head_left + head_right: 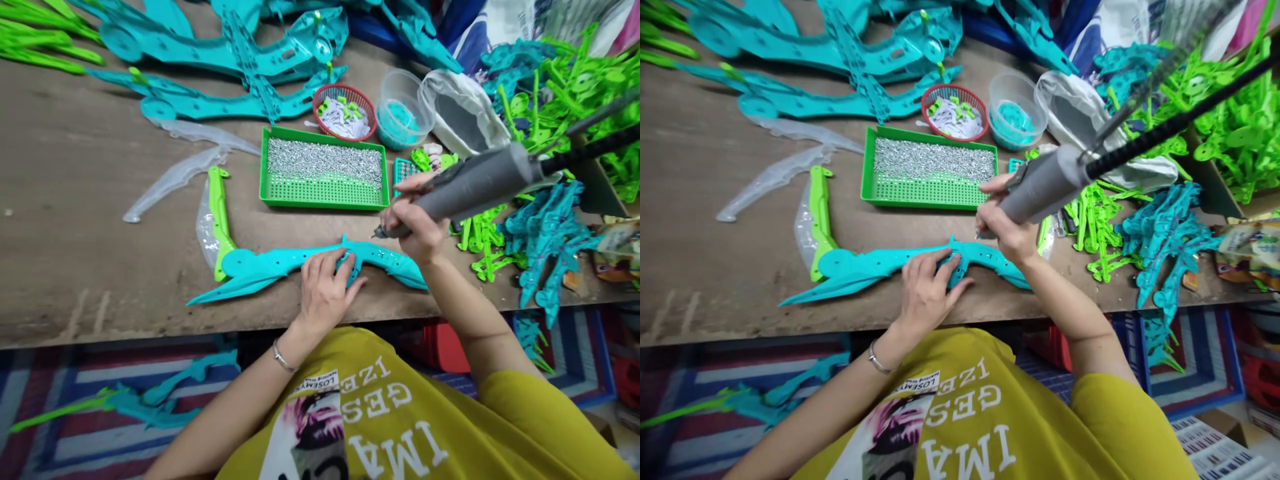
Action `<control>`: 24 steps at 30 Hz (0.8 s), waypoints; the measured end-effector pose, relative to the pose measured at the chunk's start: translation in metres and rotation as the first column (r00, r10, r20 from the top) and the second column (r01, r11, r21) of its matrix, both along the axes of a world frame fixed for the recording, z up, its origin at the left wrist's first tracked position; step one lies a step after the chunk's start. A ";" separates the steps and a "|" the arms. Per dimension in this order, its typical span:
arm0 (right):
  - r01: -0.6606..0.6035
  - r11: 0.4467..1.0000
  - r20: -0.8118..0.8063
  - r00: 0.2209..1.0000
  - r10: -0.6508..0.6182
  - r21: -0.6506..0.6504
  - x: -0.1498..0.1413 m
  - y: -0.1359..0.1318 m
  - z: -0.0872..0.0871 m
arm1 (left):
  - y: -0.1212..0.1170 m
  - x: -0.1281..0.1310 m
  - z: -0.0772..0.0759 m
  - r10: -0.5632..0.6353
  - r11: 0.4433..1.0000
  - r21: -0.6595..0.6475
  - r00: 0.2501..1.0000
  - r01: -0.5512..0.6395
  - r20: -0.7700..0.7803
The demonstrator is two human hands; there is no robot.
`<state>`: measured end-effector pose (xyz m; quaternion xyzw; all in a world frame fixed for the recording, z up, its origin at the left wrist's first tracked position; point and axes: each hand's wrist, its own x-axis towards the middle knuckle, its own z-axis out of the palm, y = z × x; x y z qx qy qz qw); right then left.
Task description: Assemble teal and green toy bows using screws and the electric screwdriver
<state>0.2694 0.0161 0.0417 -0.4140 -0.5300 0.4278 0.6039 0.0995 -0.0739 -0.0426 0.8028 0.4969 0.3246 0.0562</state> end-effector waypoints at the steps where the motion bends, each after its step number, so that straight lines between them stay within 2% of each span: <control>1: -0.005 0.999 -0.003 1.000 0.005 -0.038 0.001 -0.011 -0.001 | 0.000 0.000 -0.003 -0.001 1.000 -0.016 1.000 0.001 0.008; 5: -0.025 0.993 -0.007 1.000 0.025 -0.113 0.005 -0.034 -0.011 | 0.001 0.001 -0.008 0.002 1.000 0.005 1.000 -0.003 0.017; 9: -0.007 0.992 0.031 0.999 0.011 -0.129 0.007 -0.034 -0.022 | 0.000 0.002 -0.011 0.008 1.000 0.003 0.999 -0.008 0.040; 11: -0.045 0.988 0.078 0.995 0.057 -0.147 0.008 -0.031 -0.027 | 0.000 0.002 -0.013 0.020 1.000 0.001 0.999 -0.020 0.044; 16: -0.284 0.941 0.160 0.936 0.314 -0.182 0.016 -0.020 -0.033 | 0.001 0.003 -0.014 0.032 0.997 0.071 0.999 -0.035 0.042; 20: -0.518 0.842 0.110 0.838 0.535 -0.148 0.018 -0.004 -0.025 | 0.001 0.004 -0.011 0.052 0.998 0.041 0.997 -0.055 0.062; 21: -0.534 0.835 0.089 0.833 0.546 -0.128 0.017 0.003 -0.022 | 0.001 0.005 -0.011 0.053 0.998 0.032 0.997 -0.055 0.062; 22: -0.506 0.858 0.070 0.856 0.512 -0.093 0.016 0.011 -0.019 | 0.001 0.004 -0.010 0.050 0.998 0.028 0.997 -0.052 0.058; 24: -0.303 0.953 0.048 0.952 0.302 0.022 0.013 0.031 -0.018 | 0.001 0.004 -0.010 0.044 0.998 0.046 0.998 -0.046 0.050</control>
